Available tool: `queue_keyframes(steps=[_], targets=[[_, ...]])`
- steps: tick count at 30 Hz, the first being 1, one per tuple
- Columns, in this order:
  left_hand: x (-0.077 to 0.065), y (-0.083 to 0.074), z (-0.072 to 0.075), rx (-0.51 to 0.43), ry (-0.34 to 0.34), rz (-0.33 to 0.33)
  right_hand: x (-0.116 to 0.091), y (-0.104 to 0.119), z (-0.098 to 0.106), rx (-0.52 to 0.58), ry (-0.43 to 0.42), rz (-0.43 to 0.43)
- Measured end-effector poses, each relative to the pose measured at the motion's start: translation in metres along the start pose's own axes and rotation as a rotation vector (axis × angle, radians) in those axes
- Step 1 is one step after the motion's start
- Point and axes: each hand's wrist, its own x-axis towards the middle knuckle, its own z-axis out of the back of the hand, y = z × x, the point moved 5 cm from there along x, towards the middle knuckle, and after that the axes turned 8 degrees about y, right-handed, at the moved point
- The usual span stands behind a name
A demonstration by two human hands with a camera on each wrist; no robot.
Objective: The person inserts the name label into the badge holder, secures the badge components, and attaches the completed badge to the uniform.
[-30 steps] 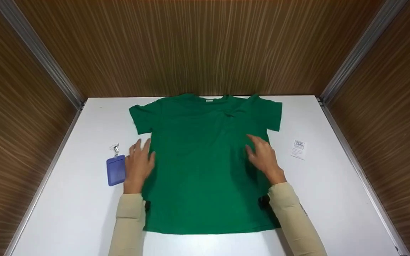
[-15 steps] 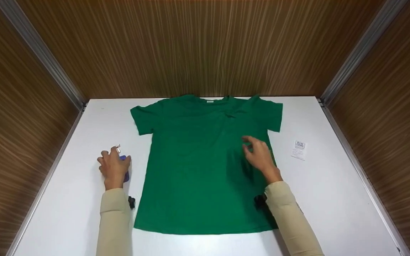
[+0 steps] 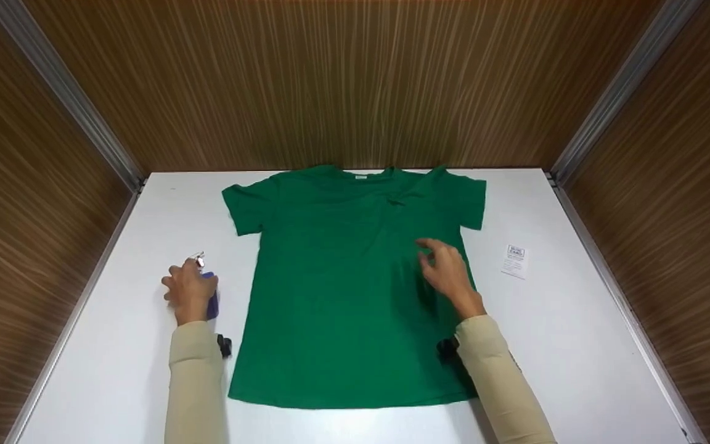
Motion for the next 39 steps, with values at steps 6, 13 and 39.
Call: queue_keyframes(steps=[6, 13, 39], targets=[[0.000, 0.005, 0.003, -0.083, 0.038, 0.045, -0.001, -0.001, -0.001, -0.003, 0.005, -0.001], [-0.001, 0.006, 0.006, -0.149, 0.078, 0.059, -0.002, -0.002, -0.002, -0.011, 0.003, -0.004], [-0.009, -0.019, 0.015, -0.175, -0.008, -0.112, -0.002, -0.003, 0.002, 0.004, 0.020, 0.018]])
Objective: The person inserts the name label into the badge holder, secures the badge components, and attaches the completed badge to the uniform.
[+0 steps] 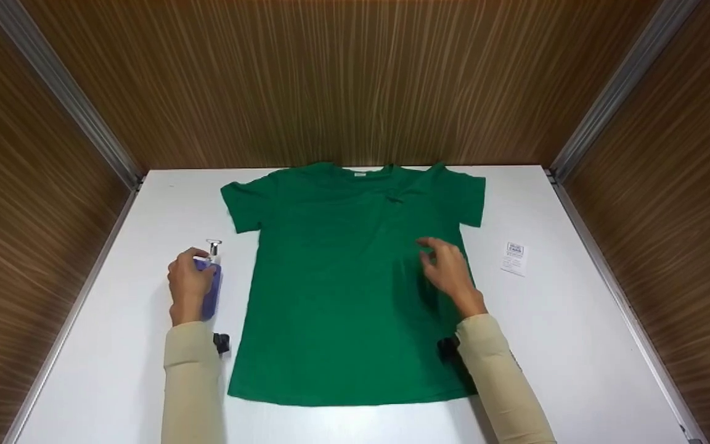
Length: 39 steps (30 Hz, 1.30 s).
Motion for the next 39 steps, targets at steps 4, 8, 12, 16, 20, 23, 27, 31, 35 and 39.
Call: queue_keyframes(steps=[4, 8, 12, 16, 20, 23, 27, 31, 35, 39], targets=[[-0.005, -0.012, 0.000, 0.022, 0.000, -0.028, 0.001, 0.002, -0.001, 0.022, 0.006, -0.005], [-0.013, -0.025, -0.006, 0.033, 0.005, -0.087, 0.002, 0.006, -0.003, 0.050, 0.005, -0.002], [-0.020, -0.042, -0.020, 0.039, 0.029, -0.171, 0.003, 0.011, -0.006, 0.076, 0.011, 0.012], [-0.028, -0.058, -0.035, 0.027, 0.080, -0.236, 0.003, 0.015, -0.009, 0.109, 0.038, 0.017], [-0.037, -0.070, -0.050, 0.017, 0.129, -0.269, 0.004, 0.020, -0.012, 0.135, 0.056, 0.031], [-0.044, -0.079, -0.061, 0.008, 0.157, -0.295, 0.005, 0.024, -0.014, 0.142, 0.063, 0.049], [-0.055, -0.090, -0.076, -0.006, 0.192, -0.317, 0.005, 0.028, -0.018, 0.159, 0.079, 0.065], [-0.064, -0.103, -0.086, -0.016, 0.208, -0.349, 0.004, 0.034, -0.020, 0.185, 0.104, 0.080], [-0.070, -0.115, -0.096, -0.022, 0.211, -0.408, 0.004, 0.040, -0.023, 0.212, 0.123, 0.102], [-0.076, -0.126, -0.106, -0.018, 0.234, -0.460, 0.003, 0.045, -0.026, 0.229, 0.140, 0.114]])
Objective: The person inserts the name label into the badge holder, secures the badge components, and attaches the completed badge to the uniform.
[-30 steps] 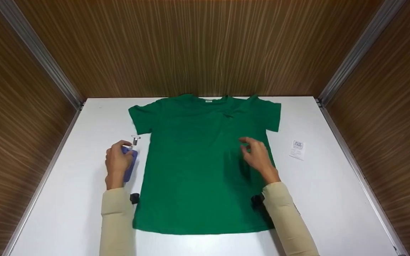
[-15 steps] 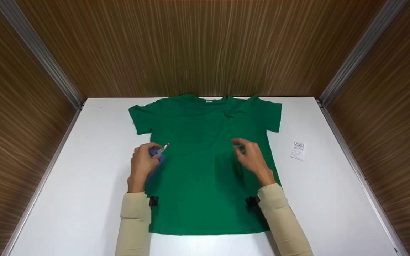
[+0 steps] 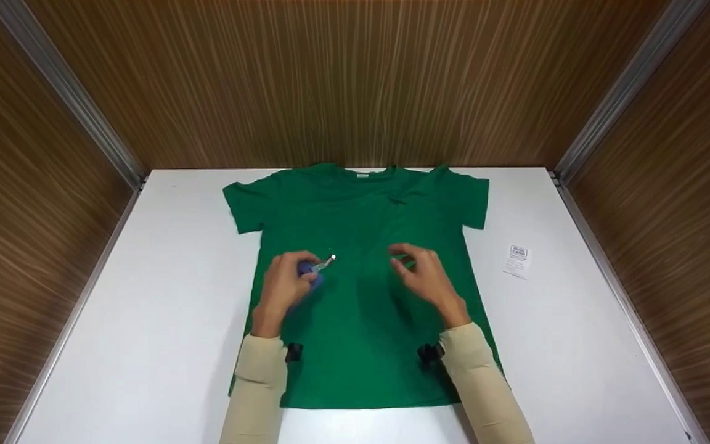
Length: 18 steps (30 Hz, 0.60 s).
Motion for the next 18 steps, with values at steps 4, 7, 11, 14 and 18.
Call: queue_keyframes(steps=[4, 7, 11, 14, 18], targets=[[0.001, -0.011, -0.009, -0.001, 0.042, -0.023, 0.000, 0.006, -0.005, 0.011, 0.023, 0.007], [0.000, -0.017, -0.017, -0.008, 0.077, -0.035, 0.000, 0.009, -0.009, 0.012, 0.042, 0.013], [0.000, -0.024, -0.026, 0.014, 0.103, -0.060, 0.001, 0.012, -0.013, 0.006, 0.061, 0.030], [0.001, -0.026, -0.032, 0.038, 0.112, -0.072, 0.000, 0.013, -0.016, -0.001, 0.080, 0.034], [0.001, -0.029, -0.038, 0.050, 0.128, -0.104, -0.001, 0.013, -0.020, -0.018, 0.097, 0.036]])
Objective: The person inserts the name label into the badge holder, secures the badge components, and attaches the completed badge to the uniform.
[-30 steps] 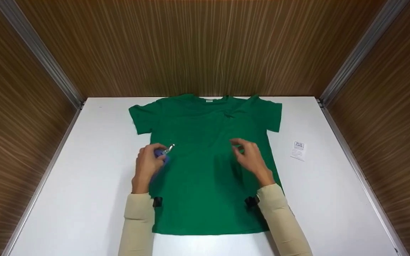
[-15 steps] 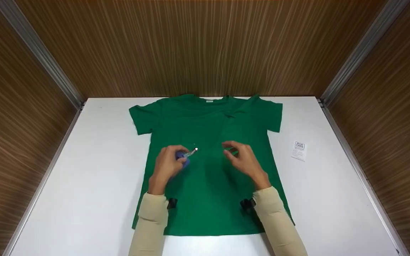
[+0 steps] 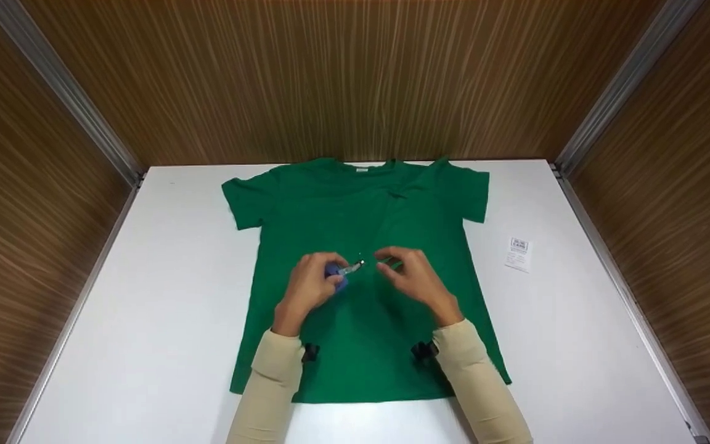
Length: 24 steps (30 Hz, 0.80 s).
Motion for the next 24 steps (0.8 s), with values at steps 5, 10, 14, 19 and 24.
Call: queue_keyframes(steps=[5, 10, 14, 19, 24], targets=[[0.0013, -0.0030, -0.0018, 0.002, 0.014, -0.033, 0.0030, 0.0003, -0.0030, -0.008, 0.032, 0.019], [0.0011, -0.0046, -0.0038, 0.006, 0.022, -0.049, 0.0027, -0.0002, -0.0067, 0.001, 0.059, 0.023], [0.0016, -0.0054, -0.0043, 0.011, 0.024, -0.042, 0.0029, -0.0005, -0.0083, 0.019, 0.089, 0.011], [0.0015, -0.0078, -0.0044, -0.002, 0.024, -0.048, 0.0032, 0.0001, -0.0086, 0.035, 0.087, 0.018], [0.0007, -0.0095, -0.0057, -0.022, 0.033, -0.048, 0.0038, 0.0001, -0.0078, 0.033, 0.072, 0.013]])
